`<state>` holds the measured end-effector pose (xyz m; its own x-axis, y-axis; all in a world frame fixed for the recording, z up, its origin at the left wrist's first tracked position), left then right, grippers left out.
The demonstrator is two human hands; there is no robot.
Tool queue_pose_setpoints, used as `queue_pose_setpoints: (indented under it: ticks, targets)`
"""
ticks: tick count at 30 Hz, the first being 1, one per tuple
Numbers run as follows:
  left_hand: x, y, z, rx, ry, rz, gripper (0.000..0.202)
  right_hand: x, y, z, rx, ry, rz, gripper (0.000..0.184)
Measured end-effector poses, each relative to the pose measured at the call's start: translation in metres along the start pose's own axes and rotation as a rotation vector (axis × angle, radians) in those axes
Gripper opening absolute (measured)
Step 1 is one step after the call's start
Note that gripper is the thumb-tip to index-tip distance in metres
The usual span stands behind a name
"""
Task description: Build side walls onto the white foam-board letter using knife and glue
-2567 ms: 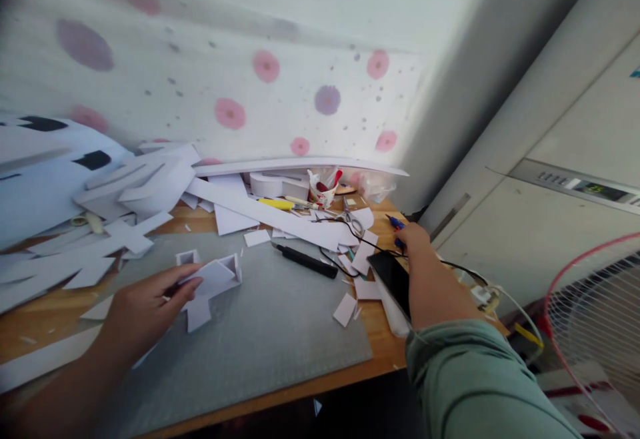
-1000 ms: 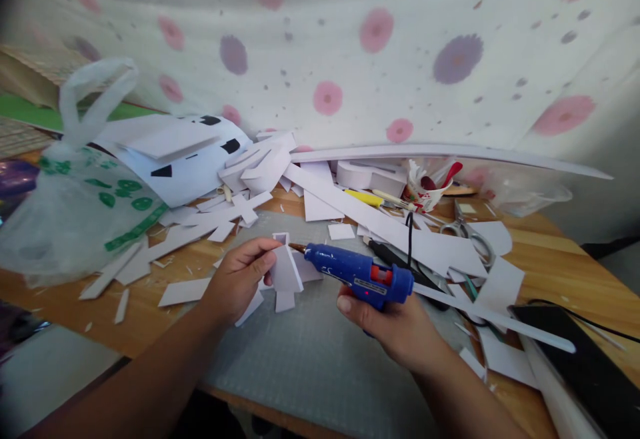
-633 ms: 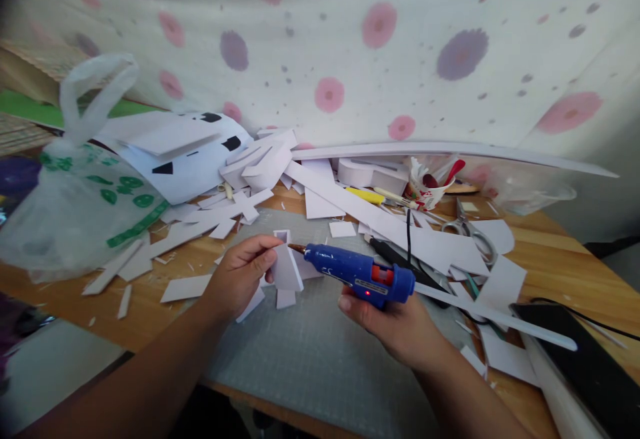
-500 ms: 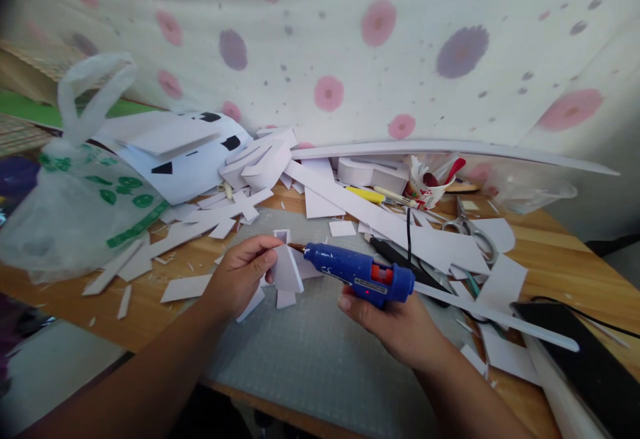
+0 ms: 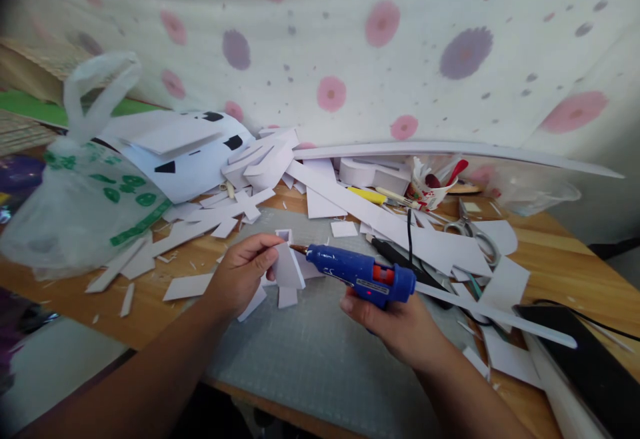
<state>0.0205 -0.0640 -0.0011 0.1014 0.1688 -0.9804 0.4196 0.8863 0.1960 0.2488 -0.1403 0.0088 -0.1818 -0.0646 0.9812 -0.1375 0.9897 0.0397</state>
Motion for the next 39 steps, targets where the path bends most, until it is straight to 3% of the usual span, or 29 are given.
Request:
queue_pose_setpoints:
  ticks: [22,39]
  targets:
    - [0.0013,0.0018,-0.0049,-0.114,-0.128,0.034,0.023,0.0012,-0.0003,0.0003,0.025,0.041,0.085,0.022]
    - [-0.0016,0.0040,-0.0086,-0.170,-0.175,0.067,0.020,-0.0062,0.0029,-0.0022,0.065,0.050,0.059,0.025]
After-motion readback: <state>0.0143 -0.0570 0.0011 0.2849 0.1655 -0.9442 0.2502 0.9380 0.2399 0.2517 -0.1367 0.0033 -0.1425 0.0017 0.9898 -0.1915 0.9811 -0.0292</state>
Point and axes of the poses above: each hand's wrist, its own y-axis towards the middle knuckle, its own z-axis out of the palm, x = y × z, the point moved 3 cm from there along y, towards the middle knuckle, and after that the axes turned 7 degrees about x, right-handed, at the moved point
